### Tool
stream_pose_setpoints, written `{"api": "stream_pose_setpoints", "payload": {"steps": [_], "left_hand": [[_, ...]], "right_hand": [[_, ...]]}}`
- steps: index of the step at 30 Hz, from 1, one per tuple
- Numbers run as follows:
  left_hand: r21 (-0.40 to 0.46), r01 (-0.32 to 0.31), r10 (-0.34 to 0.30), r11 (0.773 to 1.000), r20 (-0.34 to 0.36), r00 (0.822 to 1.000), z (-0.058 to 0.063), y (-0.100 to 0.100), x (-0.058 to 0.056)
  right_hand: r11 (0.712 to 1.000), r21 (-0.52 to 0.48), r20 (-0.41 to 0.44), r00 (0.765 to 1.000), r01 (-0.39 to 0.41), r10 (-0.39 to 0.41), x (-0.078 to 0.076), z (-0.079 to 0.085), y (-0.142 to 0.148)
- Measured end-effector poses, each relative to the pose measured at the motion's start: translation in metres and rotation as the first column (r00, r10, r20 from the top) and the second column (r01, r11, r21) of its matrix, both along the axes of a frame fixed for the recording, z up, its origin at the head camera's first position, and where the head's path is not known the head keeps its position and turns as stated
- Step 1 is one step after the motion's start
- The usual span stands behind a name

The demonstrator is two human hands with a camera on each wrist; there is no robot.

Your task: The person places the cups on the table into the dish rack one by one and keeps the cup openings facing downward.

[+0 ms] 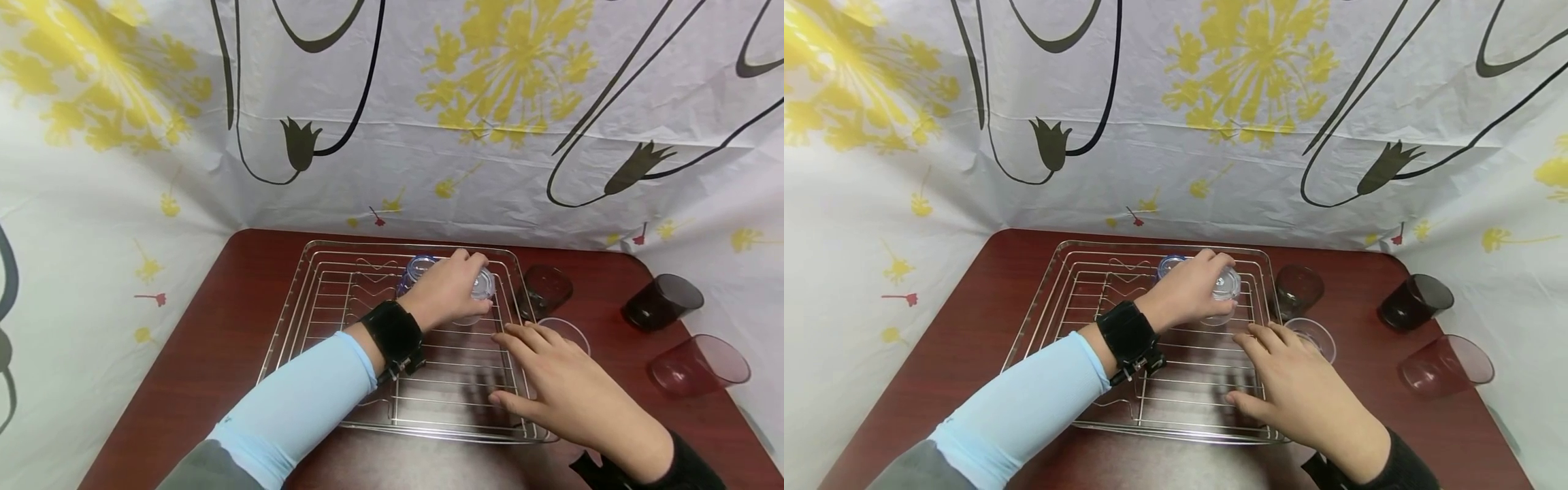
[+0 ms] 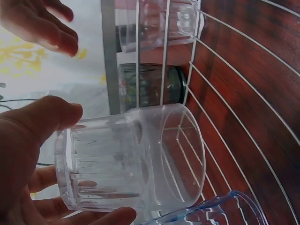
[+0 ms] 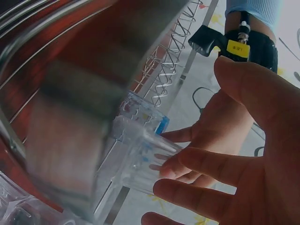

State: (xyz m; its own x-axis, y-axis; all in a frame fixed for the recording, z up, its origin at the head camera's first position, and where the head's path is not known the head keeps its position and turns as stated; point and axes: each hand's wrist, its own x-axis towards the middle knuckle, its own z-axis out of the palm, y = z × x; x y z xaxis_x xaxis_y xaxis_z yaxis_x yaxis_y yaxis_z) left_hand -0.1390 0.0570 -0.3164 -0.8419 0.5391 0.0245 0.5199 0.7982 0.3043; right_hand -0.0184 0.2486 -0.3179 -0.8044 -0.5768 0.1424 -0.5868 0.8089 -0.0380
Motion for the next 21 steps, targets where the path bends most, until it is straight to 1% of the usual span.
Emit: {"api": "stream_pose_setpoints", "payload": {"steps": [5,12,17,21], "left_hand": [[-0.015,0.006,-0.006,1.0,0.003,1.0,-0.005,0.007,-0.005],[-0.024,0.007,-0.007,1.0,0.005,1.0,-0.007,0.016,-0.007],[-0.032,-0.004,0.005,0.999,0.016,1.0,-0.009,0.02,-0.009],[-0.026,-0.024,0.025,0.999,0.032,0.999,-0.013,0.02,-0.013]], "right_hand": [[1.0,0.01,0.028,0.999,0.02,-0.02,0.002,0.001,0.001],[1.0,0.009,0.02,1.0,0.023,-0.024,0.003,0.0,0.003],[1.0,-0.004,0.005,1.0,0.009,-0.009,0.002,-0.001,0.004],[1.0,-0.005,0.003,1.0,0.006,-0.006,0.002,-0.002,0.004]]}}
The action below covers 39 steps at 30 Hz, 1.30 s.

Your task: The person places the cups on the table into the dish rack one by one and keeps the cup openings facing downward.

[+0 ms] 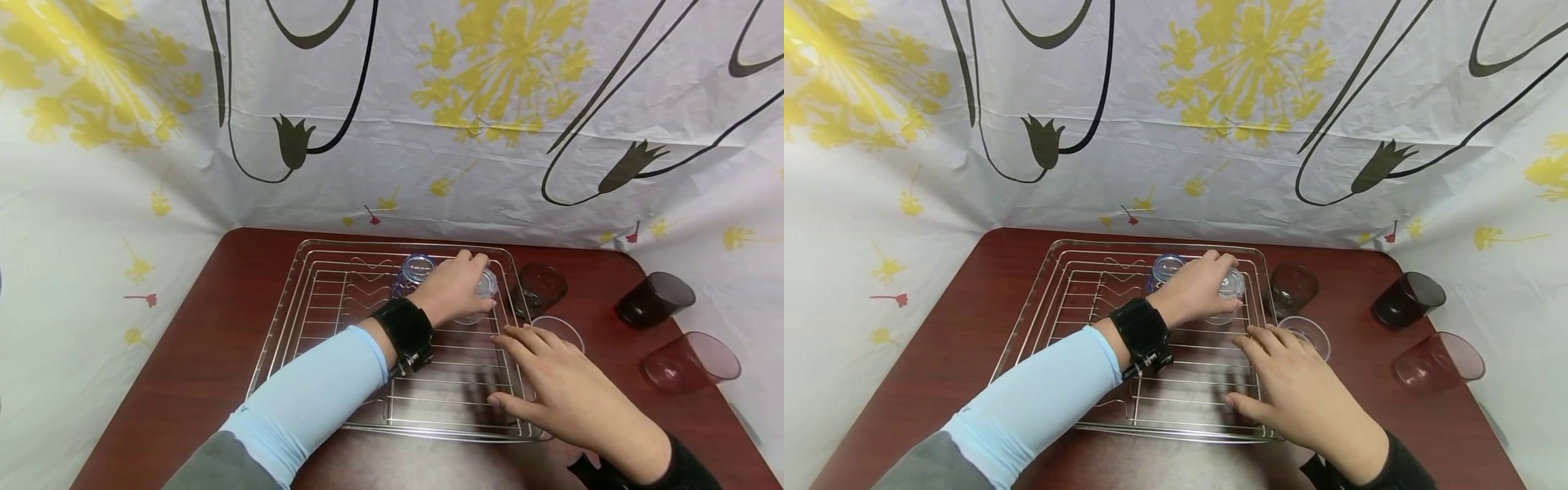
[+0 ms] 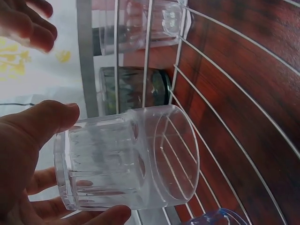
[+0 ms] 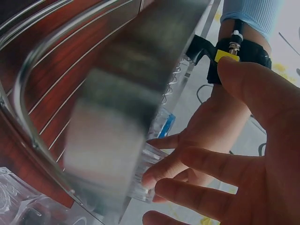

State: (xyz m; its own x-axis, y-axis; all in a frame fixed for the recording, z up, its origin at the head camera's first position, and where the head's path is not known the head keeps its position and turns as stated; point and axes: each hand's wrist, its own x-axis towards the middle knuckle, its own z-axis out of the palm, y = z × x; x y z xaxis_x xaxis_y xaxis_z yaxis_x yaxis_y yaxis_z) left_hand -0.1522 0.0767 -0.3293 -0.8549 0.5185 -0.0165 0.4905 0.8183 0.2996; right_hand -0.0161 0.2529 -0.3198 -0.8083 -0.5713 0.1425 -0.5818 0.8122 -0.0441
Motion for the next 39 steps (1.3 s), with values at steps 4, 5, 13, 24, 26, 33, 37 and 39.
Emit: {"api": "stream_pose_setpoints", "payload": {"steps": [4,5,13,24,26,33,37,39], "left_hand": [[0.005,-0.008,0.008,1.0,0.01,1.0,-0.004,-0.001,-0.005],[0.008,-0.005,0.005,1.0,0.008,1.0,-0.005,-0.001,-0.007],[0.004,0.017,-0.017,1.0,-0.002,1.0,-0.01,0.001,-0.01],[-0.03,0.007,-0.007,1.0,0.01,1.0,-0.013,0.007,-0.013],[-0.031,0.009,-0.009,0.999,0.011,1.0,-0.013,0.008,-0.014],[-0.017,-0.006,0.007,1.0,0.039,0.999,-0.015,0.008,-0.015],[-0.008,-0.027,0.027,1.0,0.07,0.997,-0.016,0.008,-0.016],[-0.008,-0.035,0.036,0.999,0.086,0.996,-0.017,0.007,-0.017]], "right_hand": [[1.0,0.013,0.024,1.0,0.016,-0.016,0.0,0.0,0.0],[1.0,0.016,0.03,0.999,0.021,-0.021,0.0,0.0,0.0],[1.0,0.016,0.027,0.999,0.023,-0.023,-0.001,-0.001,0.001],[1.0,0.003,-0.01,1.0,0.002,-0.002,-0.002,-0.004,0.003],[1.0,0.004,-0.011,1.0,0.003,-0.003,-0.002,-0.004,0.003],[1.0,0.011,-0.005,1.0,0.006,-0.006,-0.002,-0.004,0.004],[1.0,0.016,0.002,1.0,0.011,-0.011,-0.001,-0.004,0.005],[1.0,0.019,0.007,1.0,0.01,-0.01,-0.001,-0.005,0.005]]}}
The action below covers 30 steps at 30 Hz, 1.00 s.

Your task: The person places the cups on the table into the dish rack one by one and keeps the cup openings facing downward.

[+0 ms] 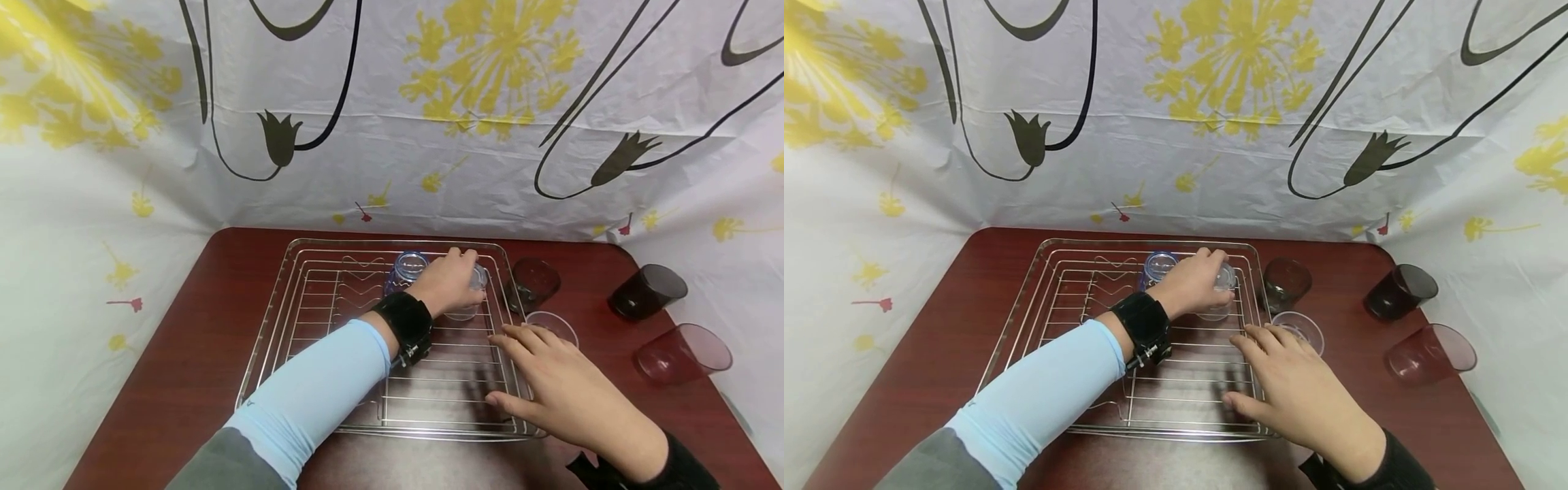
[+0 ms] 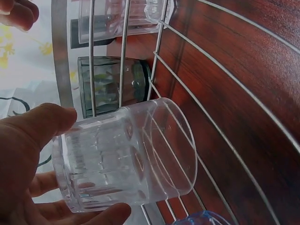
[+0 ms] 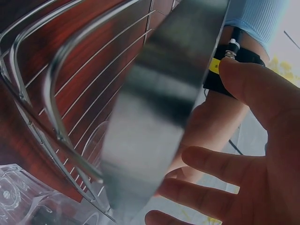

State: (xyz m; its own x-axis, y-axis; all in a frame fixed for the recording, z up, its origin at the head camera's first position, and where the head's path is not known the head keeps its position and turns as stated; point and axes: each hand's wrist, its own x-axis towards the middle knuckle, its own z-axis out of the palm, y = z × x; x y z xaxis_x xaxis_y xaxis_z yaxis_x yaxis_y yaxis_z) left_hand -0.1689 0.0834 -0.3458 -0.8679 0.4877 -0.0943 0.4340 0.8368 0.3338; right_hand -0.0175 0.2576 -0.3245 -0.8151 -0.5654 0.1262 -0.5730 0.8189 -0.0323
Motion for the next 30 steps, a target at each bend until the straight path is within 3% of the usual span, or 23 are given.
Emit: {"api": "stream_pose_setpoints", "payload": {"steps": [8,16,21,30], "left_hand": [[-0.019,-0.005,0.006,1.0,0.006,1.0,0.003,-0.001,0.001],[-0.084,0.004,-0.011,0.996,-0.081,0.997,0.009,-0.001,0.008],[-0.108,0.006,-0.018,0.994,-0.116,0.993,0.021,-0.002,0.019],[-0.135,0.036,-0.062,0.99,-0.194,0.979,0.046,-0.023,0.046]], "right_hand": [[1.0,0.001,-0.001,1.0,-0.001,0.001,0.0,0.001,-0.001],[1.0,-0.001,-0.002,1.0,0.007,-0.007,0.0,0.002,-0.002],[1.0,-0.005,-0.005,1.0,0.003,-0.003,-0.001,0.003,-0.001],[0.999,-0.034,-0.003,1.0,0.009,-0.009,-0.003,0.004,-0.004]]}}
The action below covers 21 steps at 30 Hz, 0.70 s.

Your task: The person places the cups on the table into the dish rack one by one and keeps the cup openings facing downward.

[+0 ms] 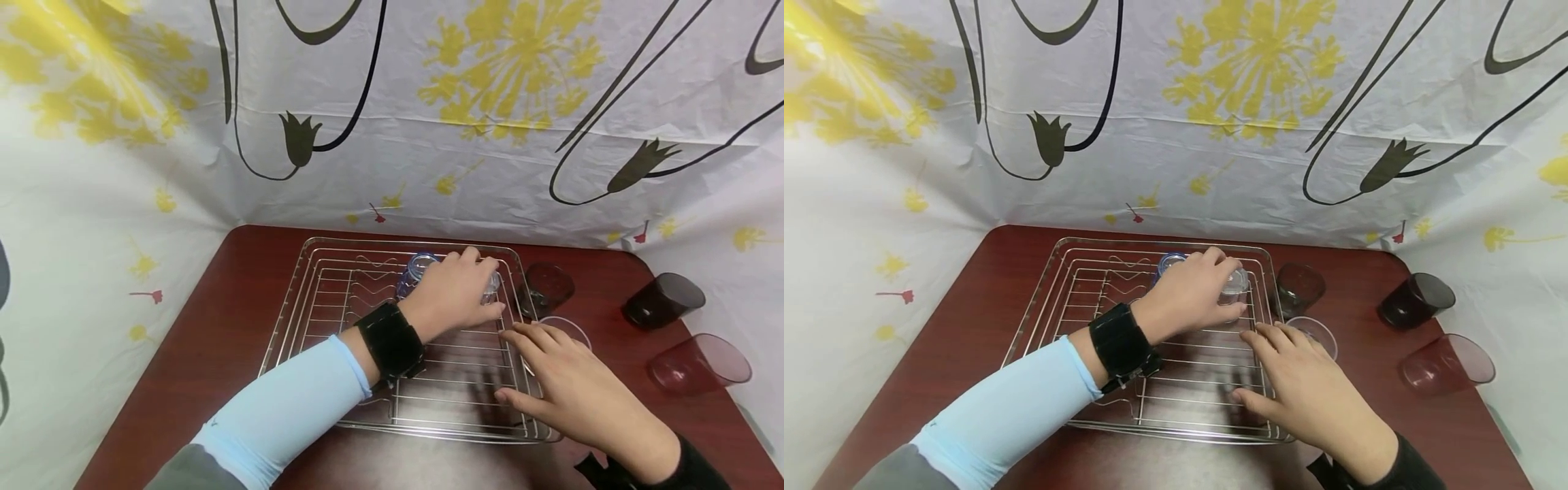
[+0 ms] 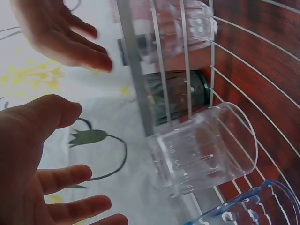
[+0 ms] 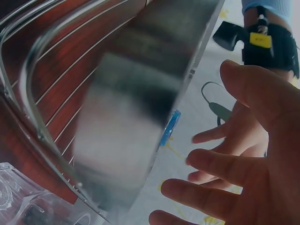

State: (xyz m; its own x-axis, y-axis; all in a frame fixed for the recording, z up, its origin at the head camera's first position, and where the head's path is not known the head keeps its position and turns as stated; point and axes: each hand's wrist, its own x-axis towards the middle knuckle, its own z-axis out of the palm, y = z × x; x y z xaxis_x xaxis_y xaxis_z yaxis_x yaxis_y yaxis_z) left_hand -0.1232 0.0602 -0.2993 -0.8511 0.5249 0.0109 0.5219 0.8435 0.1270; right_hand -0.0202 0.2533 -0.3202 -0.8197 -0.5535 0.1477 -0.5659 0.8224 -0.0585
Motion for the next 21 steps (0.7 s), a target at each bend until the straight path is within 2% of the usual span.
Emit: {"api": "stream_pose_setpoints", "payload": {"steps": [8,14,21], "left_hand": [[0.021,0.012,-0.011,1.0,-0.04,0.999,0.007,-0.024,0.022],[0.041,-0.015,0.017,0.999,-0.054,0.998,0.006,-0.042,0.034],[0.081,-0.026,0.032,0.996,-0.067,0.997,0.011,-0.064,0.054]], "right_hand": [[1.0,-0.008,0.022,1.0,0.016,-0.016,0.0,0.0,-0.003],[1.0,-0.027,0.001,1.0,0.012,-0.012,-0.001,0.0,-0.006],[0.999,-0.051,-0.011,1.0,0.012,-0.012,-0.003,0.001,-0.009]]}}
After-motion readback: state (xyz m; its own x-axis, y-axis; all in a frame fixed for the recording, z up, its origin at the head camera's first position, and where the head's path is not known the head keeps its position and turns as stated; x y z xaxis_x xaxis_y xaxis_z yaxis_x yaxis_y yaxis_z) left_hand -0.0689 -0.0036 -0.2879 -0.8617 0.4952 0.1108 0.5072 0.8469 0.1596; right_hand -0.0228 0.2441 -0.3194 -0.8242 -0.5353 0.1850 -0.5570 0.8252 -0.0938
